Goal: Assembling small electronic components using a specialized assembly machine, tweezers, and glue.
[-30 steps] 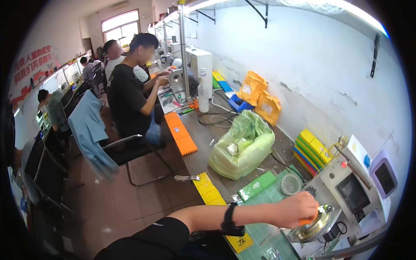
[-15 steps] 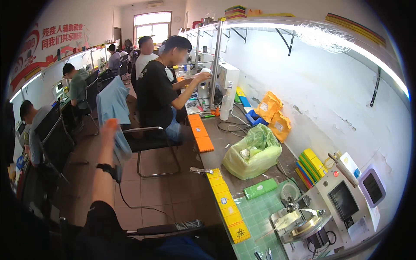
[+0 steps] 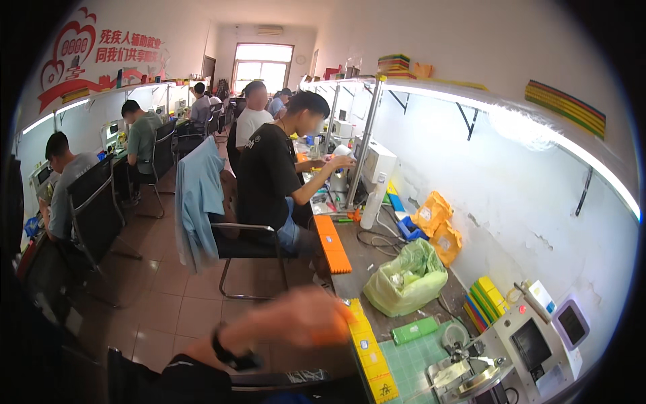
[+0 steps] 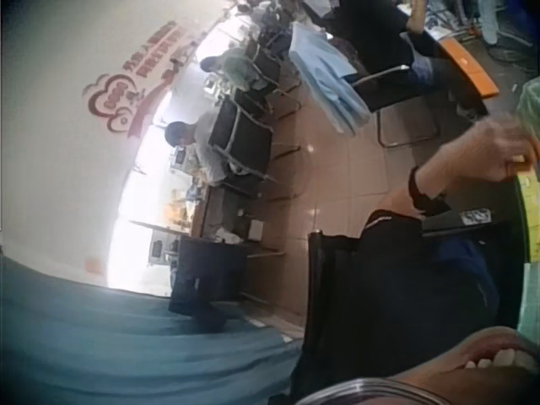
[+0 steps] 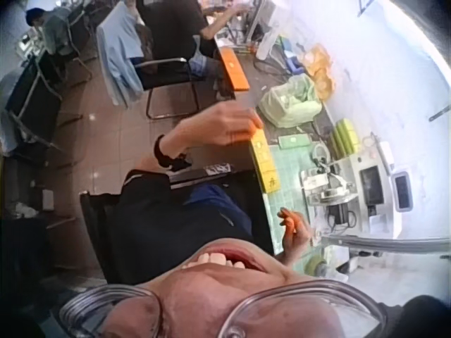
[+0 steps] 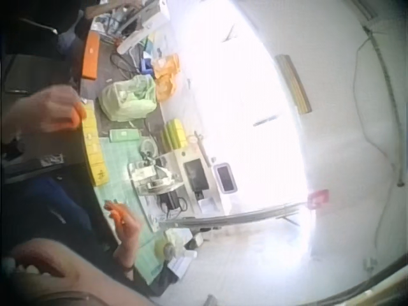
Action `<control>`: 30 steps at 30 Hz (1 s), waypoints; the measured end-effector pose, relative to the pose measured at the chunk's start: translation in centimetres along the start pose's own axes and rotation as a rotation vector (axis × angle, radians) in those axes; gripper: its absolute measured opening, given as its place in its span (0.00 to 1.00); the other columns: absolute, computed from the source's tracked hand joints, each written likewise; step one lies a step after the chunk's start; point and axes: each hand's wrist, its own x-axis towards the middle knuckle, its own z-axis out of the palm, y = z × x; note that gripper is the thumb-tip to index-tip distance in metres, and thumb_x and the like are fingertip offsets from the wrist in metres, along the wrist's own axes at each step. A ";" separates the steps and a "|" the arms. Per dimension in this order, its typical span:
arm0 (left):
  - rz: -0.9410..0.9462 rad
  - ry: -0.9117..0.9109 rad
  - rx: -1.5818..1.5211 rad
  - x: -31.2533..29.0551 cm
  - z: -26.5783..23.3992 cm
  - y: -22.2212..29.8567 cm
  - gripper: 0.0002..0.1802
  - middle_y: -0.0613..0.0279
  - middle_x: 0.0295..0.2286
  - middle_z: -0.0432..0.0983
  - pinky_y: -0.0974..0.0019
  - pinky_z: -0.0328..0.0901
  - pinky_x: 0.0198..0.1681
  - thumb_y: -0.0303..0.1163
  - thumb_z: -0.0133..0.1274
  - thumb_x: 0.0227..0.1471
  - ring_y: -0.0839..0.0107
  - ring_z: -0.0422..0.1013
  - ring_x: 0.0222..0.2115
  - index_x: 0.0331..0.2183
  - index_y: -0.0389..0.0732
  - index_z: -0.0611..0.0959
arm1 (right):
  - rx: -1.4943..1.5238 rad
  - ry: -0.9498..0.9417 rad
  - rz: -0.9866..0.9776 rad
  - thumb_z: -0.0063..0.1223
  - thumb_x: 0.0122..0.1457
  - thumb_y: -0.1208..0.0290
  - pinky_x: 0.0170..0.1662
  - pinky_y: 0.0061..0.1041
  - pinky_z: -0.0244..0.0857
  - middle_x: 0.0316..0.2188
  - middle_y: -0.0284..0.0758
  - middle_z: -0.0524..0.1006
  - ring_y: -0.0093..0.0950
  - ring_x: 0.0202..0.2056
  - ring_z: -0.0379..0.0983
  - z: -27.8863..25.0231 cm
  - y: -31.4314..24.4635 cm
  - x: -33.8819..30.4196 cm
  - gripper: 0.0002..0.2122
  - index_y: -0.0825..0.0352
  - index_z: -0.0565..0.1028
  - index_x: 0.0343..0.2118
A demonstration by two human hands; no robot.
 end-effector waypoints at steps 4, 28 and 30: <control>0.068 -0.184 -0.830 1.6 9.6 4.5 0.04 0.50 0.49 0.75 0.54 0.68 0.52 0.23 0.55 0.62 0.49 0.71 0.49 0.40 0.40 0.81 | 0.126 -0.062 0.113 0.45 0.73 0.64 0.33 0.26 0.71 0.34 0.44 0.84 0.28 0.27 0.76 1.4 0.2 1.3 0.17 0.73 0.81 0.45; -0.053 -0.067 -1.241 -2.5 12.0 4.3 0.02 0.47 0.46 0.76 0.58 0.68 0.47 0.22 0.56 0.61 0.52 0.72 0.43 0.36 0.36 0.79 | -0.197 -0.547 0.238 0.57 0.57 0.78 0.35 0.42 0.70 0.30 0.53 0.79 0.54 0.33 0.77 5.5 2.9 3.3 0.11 0.69 0.79 0.44; -0.058 -0.089 -1.228 -2.4 12.1 4.1 0.02 0.47 0.46 0.76 0.58 0.68 0.48 0.22 0.56 0.61 0.52 0.72 0.43 0.37 0.36 0.79 | -0.192 -0.498 0.207 0.57 0.57 0.80 0.34 0.40 0.71 0.30 0.51 0.80 0.52 0.32 0.78 5.3 3.2 2.9 0.12 0.69 0.79 0.44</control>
